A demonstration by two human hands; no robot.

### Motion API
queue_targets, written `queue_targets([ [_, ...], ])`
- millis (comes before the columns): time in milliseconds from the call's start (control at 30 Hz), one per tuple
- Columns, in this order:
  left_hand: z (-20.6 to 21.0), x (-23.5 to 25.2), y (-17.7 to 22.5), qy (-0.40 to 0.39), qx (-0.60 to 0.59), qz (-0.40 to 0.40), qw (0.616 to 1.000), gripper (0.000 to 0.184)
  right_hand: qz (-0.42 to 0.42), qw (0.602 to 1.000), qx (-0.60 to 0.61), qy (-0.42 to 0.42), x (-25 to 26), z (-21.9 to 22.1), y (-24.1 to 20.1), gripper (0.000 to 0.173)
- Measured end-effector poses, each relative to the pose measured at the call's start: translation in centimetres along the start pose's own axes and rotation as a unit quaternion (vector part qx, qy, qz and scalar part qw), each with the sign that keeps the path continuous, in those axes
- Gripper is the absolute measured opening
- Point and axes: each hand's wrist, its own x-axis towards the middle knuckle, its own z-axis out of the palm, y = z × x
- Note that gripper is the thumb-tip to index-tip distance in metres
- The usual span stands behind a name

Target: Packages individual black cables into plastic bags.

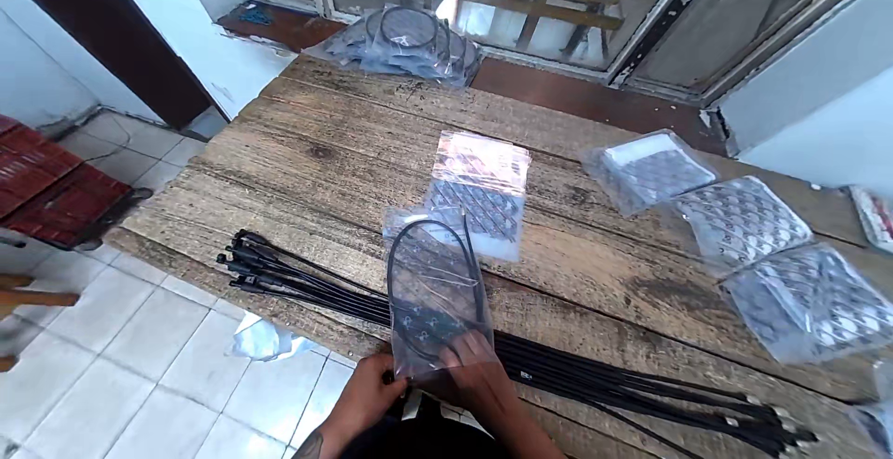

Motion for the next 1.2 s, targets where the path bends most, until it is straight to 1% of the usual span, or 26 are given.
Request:
queue_targets([
  [67,0.6,-0.2,-0.1,0.002,-0.005,0.013,1.000,0.025,0.049,0.999,-0.005,0.014,1.2,0.0,-0.7,0.016],
  [133,0.7,-0.3,-0.3,0.001,-0.036,0.001,0.999,0.026,0.087,0.996,0.033,0.007,1.8,0.4,-1.2,0.023],
  [200,-0.2,-0.5,-0.6,-0.046,-0.147,-0.008,0.988,0.035,0.065,0.990,0.128,-0.011,1.3,0.0,-1.4,0.036],
  [233,-0.7,-0.5,-0.5,-0.080,-0.225,-0.012,0.971,0.043,0.038,0.982,0.182,-0.017,0.7,-0.9,-1.4,0.039],
  [267,-0.8,-0.3,-0.1,-0.094,-0.293,-0.024,0.951,0.045,0.017,0.977,0.212,0.003,0.1,-2.0,-1.4,0.036],
  [300,-0.4,0.1,0.7,-0.078,-0.344,-0.044,0.935,0.041,0.021,0.976,0.211,0.050,-0.5,-3.2,-1.3,0.032],
  [333,0.2,0.9,1.6,-0.041,-0.377,-0.071,0.923,0.036,0.054,0.974,0.190,0.108,-0.9,-4.3,-0.8,0.035],
  [367,0.9,1.6,2.3,0.011,-0.391,-0.095,0.915,0.033,0.119,0.969,0.154,0.150,-1.0,-5.3,0.1,0.041],
  [400,1.5,2.1,2.8,0.058,-0.397,-0.114,0.909,0.029,0.209,0.957,0.121,0.158,-0.9,-6.1,1.4,0.043],
  [433,1.6,2.2,3.1,0.080,-0.409,-0.126,0.900,0.026,0.307,0.935,0.125,0.129,-0.7,-6.6,2.7,0.043],
  [500,0.1,0.9,4.1,0.049,-0.455,-0.131,0.879,0.024,0.452,0.851,0.267,0.020,0.4,-7.0,4.9,0.040],
  [533,-1.1,0.2,4.6,0.016,-0.472,-0.137,0.871,0.023,0.480,0.793,0.373,-0.030,1.1,-7.1,5.4,0.036],
  [567,-2.2,-0.2,4.9,-0.018,-0.473,-0.146,0.869,0.022,0.493,0.731,0.467,-0.074,2.0,-7.0,5.2,0.038],
  [600,-2.8,-0.2,5.1,-0.039,-0.457,-0.150,0.876,0.022,0.492,0.682,0.532,-0.103,2.6,-6.6,4.8,0.045],
  [633,-2.9,0.0,5.1,-0.044,-0.430,-0.150,0.889,0.024,0.481,0.661,0.565,-0.110,3.0,-5.9,4.3,0.053],
  [667,-2.8,0.3,4.8,-0.042,-0.401,-0.146,0.903,0.026,0.470,0.659,0.578,-0.103,3.1,-5.3,3.8,0.058],
  [733,-2.5,0.4,4.1,-0.020,-0.359,-0.122,0.925,0.035,0.443,0.678,0.580,-0.090,2.2,-4.8,3.2,0.065],
  [800,-2.1,0.1,4.2,0.033,-0.305,-0.094,0.947,0.045,0.424,0.700,0.569,-0.083,1.5,-5.4,2.4,0.066],
  [867,-3.2,1.7,5.9,0.111,-0.245,-0.059,0.961,0.047,0.390,0.728,0.563,-0.027,3.9,-5.7,3.1,0.063],
  [933,-7.1,6.1,9.9,0.185,-0.271,-0.024,0.944,0.038,0.349,0.765,0.540,0.036,11.4,-6.9,6.3,0.061],
  [1000,-13.3,10.4,15.4,0.201,-0.432,0.024,0.879,0.025,0.328,0.771,0.541,0.072,20.5,-10.0,9.7,0.070],
  [1033,-16.3,11.6,17.6,0.205,-0.481,0.063,0.850,0.030,0.316,0.771,0.544,0.102,24.0,-11.6,10.8,0.073],
  [1067,-18.4,12.1,19.0,0.225,-0.471,0.110,0.846,0.036,0.305,0.769,0.544,0.138,26.2,-13.1,11.2,0.071],
  [1100,-19.5,12.2,18.8,0.255,-0.399,0.160,0.866,0.040,0.290,0.772,0.540,0.170,26.9,-14.2,11.1,0.067],
  [1167,-18.1,11.6,14.6,0.325,-0.105,0.210,0.916,0.054,0.233,0.812,0.508,0.166,24.2,-14.0,10.1,0.052],
  [1200,-16.3,10.6,11.7,0.291,0.041,0.194,0.936,0.049,0.210,0.833,0.497,0.123,21.5,-13.1,9.5,0.041],
])
